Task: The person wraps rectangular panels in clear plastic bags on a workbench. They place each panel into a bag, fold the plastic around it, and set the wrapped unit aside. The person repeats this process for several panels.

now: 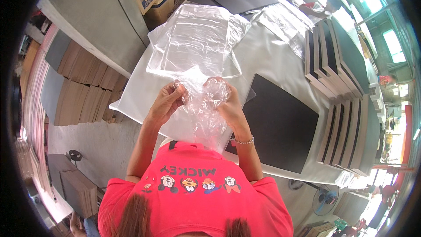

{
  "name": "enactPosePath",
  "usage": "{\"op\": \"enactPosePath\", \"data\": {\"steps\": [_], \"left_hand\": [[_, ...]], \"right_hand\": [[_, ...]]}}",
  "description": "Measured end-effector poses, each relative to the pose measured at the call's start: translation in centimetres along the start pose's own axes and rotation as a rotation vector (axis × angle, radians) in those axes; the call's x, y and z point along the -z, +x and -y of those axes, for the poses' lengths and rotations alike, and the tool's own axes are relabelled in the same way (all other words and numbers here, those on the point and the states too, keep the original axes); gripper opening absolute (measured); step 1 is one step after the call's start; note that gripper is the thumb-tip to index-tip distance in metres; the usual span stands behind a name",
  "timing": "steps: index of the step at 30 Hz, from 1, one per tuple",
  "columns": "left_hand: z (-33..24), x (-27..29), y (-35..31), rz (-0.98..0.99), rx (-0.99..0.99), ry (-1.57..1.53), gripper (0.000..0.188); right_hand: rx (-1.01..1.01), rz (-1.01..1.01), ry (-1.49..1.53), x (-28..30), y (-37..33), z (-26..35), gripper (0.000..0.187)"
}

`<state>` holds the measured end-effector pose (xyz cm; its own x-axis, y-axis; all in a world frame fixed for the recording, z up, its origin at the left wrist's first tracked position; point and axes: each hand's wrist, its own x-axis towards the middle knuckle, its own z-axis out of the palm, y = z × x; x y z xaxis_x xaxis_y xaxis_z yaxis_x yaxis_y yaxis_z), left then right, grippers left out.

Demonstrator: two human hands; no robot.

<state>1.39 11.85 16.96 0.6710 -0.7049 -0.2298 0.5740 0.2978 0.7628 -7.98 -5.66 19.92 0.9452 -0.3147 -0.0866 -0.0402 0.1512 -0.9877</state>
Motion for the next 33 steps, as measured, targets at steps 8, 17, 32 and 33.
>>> {"op": "enactPosePath", "data": {"steps": [8, 17, 32, 33], "left_hand": [[-4.8, 3.3, 1.3, 0.213, 0.144, 0.062, 0.025], [-2.8, 2.3, 2.9, 0.228, 0.244, 0.528, 0.033], [-2.7, -4.4, 2.4, 0.271, -0.422, 0.286, 0.050], [-2.1, -3.0, 2.2, 0.237, -0.658, 0.631, 0.054]], "right_hand": [[-0.087, -0.275, -0.072, 7.6, 0.2, -0.7, 0.019], [-0.081, -0.101, -0.273, 8.8, 2.3, 1.2, 0.037], [0.153, -0.115, 0.416, 1.4, 2.7, -7.5, 0.055], [0.082, -0.042, 0.549, 0.9, 3.3, -9.6, 0.058]]}}
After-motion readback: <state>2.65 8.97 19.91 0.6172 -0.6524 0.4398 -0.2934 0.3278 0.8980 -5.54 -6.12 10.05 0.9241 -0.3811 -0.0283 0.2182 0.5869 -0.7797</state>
